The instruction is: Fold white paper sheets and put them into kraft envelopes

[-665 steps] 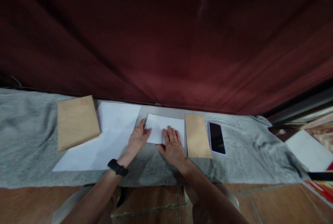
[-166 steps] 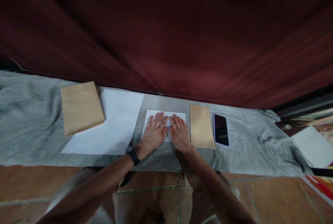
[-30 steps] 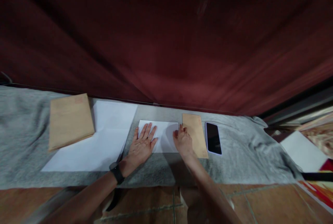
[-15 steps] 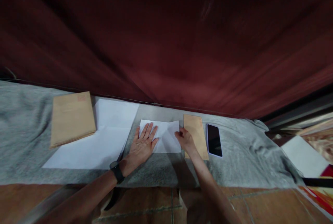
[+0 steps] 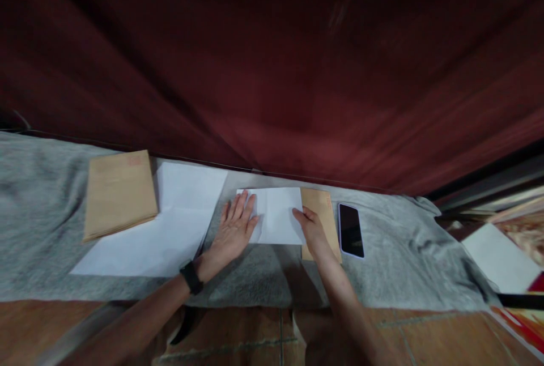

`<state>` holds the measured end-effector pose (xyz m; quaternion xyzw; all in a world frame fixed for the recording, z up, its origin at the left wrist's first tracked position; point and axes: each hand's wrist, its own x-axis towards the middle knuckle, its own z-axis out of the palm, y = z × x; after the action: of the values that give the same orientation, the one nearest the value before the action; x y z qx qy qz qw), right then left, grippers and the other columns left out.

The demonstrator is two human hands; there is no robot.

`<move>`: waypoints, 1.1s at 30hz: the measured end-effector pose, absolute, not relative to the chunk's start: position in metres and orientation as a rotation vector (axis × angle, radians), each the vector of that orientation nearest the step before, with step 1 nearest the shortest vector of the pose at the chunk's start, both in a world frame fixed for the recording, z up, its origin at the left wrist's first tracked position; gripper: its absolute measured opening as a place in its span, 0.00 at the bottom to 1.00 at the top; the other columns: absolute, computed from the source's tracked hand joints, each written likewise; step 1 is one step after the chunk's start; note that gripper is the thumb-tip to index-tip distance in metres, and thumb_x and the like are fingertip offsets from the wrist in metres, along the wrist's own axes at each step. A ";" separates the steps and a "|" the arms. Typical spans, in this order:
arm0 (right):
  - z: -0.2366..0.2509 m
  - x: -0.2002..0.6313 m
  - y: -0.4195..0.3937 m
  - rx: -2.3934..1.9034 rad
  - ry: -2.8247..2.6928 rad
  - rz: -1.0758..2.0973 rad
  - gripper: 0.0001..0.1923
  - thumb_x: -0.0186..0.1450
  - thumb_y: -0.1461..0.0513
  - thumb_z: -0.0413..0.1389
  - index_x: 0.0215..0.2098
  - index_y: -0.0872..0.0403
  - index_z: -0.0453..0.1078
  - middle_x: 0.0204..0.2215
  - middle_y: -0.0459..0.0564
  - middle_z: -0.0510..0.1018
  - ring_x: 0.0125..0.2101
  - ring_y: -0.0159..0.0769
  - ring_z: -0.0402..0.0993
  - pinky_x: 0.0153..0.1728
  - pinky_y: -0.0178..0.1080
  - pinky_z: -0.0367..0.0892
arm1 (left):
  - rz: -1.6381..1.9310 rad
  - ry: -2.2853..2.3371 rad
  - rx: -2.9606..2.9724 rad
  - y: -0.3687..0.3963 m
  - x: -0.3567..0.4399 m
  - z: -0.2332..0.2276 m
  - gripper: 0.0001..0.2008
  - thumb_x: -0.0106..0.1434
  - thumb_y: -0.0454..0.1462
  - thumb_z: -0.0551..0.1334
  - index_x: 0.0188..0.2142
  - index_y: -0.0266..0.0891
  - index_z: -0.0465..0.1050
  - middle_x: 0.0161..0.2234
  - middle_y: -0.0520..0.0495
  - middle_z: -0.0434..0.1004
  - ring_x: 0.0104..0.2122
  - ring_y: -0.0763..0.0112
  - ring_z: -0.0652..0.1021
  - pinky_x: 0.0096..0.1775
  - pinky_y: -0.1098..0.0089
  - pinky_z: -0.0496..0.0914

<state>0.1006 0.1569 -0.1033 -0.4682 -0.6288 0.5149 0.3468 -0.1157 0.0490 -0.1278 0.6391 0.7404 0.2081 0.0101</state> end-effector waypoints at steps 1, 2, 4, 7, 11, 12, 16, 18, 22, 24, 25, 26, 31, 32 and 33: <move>-0.096 0.103 0.157 -1.218 -1.551 1.391 0.25 0.63 0.43 0.58 0.37 0.57 0.77 0.26 0.49 0.81 0.25 0.37 0.74 0.27 0.36 0.69 | 0.687 2.305 1.989 0.050 -0.117 -0.125 0.32 0.77 0.48 0.43 0.75 0.37 0.47 0.75 0.36 0.44 0.74 0.51 0.51 0.70 0.44 0.51; -0.090 0.105 0.157 -1.211 -1.495 1.391 0.25 0.63 0.43 0.58 0.37 0.56 0.77 0.27 0.49 0.81 0.25 0.37 0.74 0.27 0.36 0.69 | 0.722 2.300 1.983 0.051 -0.117 -0.122 0.32 0.77 0.48 0.43 0.75 0.37 0.46 0.76 0.36 0.42 0.74 0.51 0.50 0.70 0.45 0.50; -0.078 0.109 0.153 -1.190 -1.474 1.254 0.25 0.66 0.43 0.56 0.38 0.56 0.77 0.29 0.49 0.82 0.29 0.38 0.75 0.30 0.37 0.71 | 0.785 2.290 1.965 0.053 -0.118 -0.117 0.32 0.77 0.48 0.43 0.75 0.38 0.45 0.76 0.37 0.41 0.74 0.53 0.48 0.70 0.46 0.50; -0.068 0.113 0.144 -1.116 -1.645 0.949 0.23 0.72 0.49 0.50 0.50 0.55 0.77 0.43 0.54 0.84 0.44 0.44 0.80 0.45 0.43 0.75 | 0.878 2.267 1.942 0.053 -0.118 -0.112 0.32 0.77 0.47 0.44 0.75 0.38 0.45 0.76 0.37 0.40 0.74 0.53 0.48 0.70 0.45 0.50; -0.066 0.113 0.129 -0.905 -2.179 0.605 0.23 0.74 0.61 0.46 0.63 0.49 0.72 0.57 0.51 0.80 0.56 0.42 0.76 0.59 0.46 0.71 | 1.026 2.208 1.883 0.054 -0.123 -0.106 0.31 0.77 0.45 0.44 0.75 0.39 0.45 0.76 0.38 0.40 0.74 0.54 0.50 0.71 0.46 0.51; -0.067 0.112 0.125 -0.845 -2.302 0.523 0.24 0.74 0.63 0.46 0.65 0.48 0.70 0.58 0.50 0.79 0.57 0.40 0.76 0.60 0.44 0.70 | 1.077 2.195 1.844 0.055 -0.126 -0.106 0.30 0.77 0.45 0.44 0.75 0.39 0.47 0.76 0.39 0.41 0.74 0.55 0.51 0.71 0.47 0.52; -0.069 0.104 0.111 -0.678 -2.623 0.319 0.25 0.74 0.65 0.48 0.67 0.47 0.67 0.59 0.48 0.78 0.55 0.37 0.77 0.59 0.40 0.70 | 1.289 2.121 1.638 0.060 -0.140 -0.104 0.28 0.77 0.47 0.44 0.71 0.40 0.59 0.74 0.41 0.53 0.72 0.59 0.58 0.71 0.51 0.55; -0.068 0.099 0.105 -0.653 -2.717 0.278 0.23 0.74 0.65 0.50 0.65 0.47 0.69 0.57 0.49 0.80 0.52 0.37 0.79 0.57 0.39 0.72 | 1.329 2.039 1.595 0.062 -0.143 -0.102 0.28 0.76 0.48 0.44 0.66 0.39 0.67 0.70 0.42 0.63 0.69 0.59 0.64 0.70 0.52 0.57; -0.064 0.094 0.097 -0.636 -2.802 0.258 0.17 0.73 0.66 0.53 0.57 0.48 0.75 0.50 0.49 0.84 0.47 0.37 0.81 0.52 0.37 0.72 | 1.199 1.783 1.574 0.056 -0.137 -0.090 0.27 0.75 0.51 0.48 0.58 0.39 0.76 0.59 0.43 0.78 0.59 0.59 0.76 0.64 0.55 0.67; -0.061 0.094 0.095 -0.634 -2.813 0.261 0.15 0.73 0.66 0.54 0.54 0.48 0.76 0.48 0.49 0.84 0.46 0.36 0.81 0.50 0.36 0.72 | 1.049 1.605 1.577 0.048 -0.133 -0.078 0.26 0.74 0.52 0.51 0.57 0.41 0.78 0.56 0.44 0.80 0.56 0.59 0.79 0.61 0.58 0.71; -0.060 0.095 0.095 -0.637 -2.819 0.261 0.14 0.73 0.66 0.54 0.53 0.48 0.76 0.47 0.49 0.84 0.45 0.36 0.81 0.49 0.36 0.72 | 0.974 1.514 1.584 0.043 -0.132 -0.071 0.25 0.73 0.51 0.52 0.57 0.42 0.78 0.56 0.45 0.81 0.56 0.60 0.79 0.60 0.59 0.72; -0.059 0.096 0.096 -0.642 -2.825 0.261 0.14 0.73 0.66 0.54 0.53 0.48 0.76 0.47 0.49 0.84 0.45 0.37 0.81 0.49 0.36 0.72 | 0.912 1.431 1.594 0.039 -0.132 -0.065 0.24 0.73 0.51 0.53 0.57 0.44 0.78 0.57 0.46 0.80 0.56 0.60 0.79 0.59 0.60 0.73; -0.057 0.101 0.097 -0.669 -2.853 0.239 0.15 0.73 0.66 0.54 0.54 0.50 0.75 0.47 0.51 0.84 0.43 0.39 0.81 0.46 0.38 0.72 | 0.717 1.148 1.707 0.023 -0.139 -0.053 0.31 0.66 0.51 0.65 0.67 0.48 0.67 0.64 0.46 0.72 0.63 0.57 0.74 0.59 0.59 0.72; -0.056 0.101 0.096 -0.672 -2.858 0.233 0.15 0.73 0.66 0.54 0.55 0.51 0.75 0.46 0.52 0.84 0.42 0.39 0.81 0.45 0.38 0.72 | 0.700 1.142 1.740 0.023 -0.140 -0.057 0.35 0.65 0.50 0.67 0.68 0.48 0.64 0.66 0.45 0.70 0.63 0.57 0.73 0.60 0.59 0.72; -0.056 0.101 0.095 -0.674 -2.862 0.231 0.15 0.72 0.66 0.54 0.55 0.51 0.74 0.46 0.52 0.85 0.42 0.39 0.81 0.45 0.37 0.72 | 0.696 1.166 1.775 0.022 -0.139 -0.063 0.36 0.64 0.48 0.68 0.69 0.48 0.63 0.66 0.45 0.69 0.63 0.57 0.73 0.60 0.59 0.72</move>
<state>0.1006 0.0955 -0.0561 -0.2276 -0.9659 0.0779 0.0962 -0.1393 0.0223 -0.0631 0.7141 0.4689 0.2800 0.4379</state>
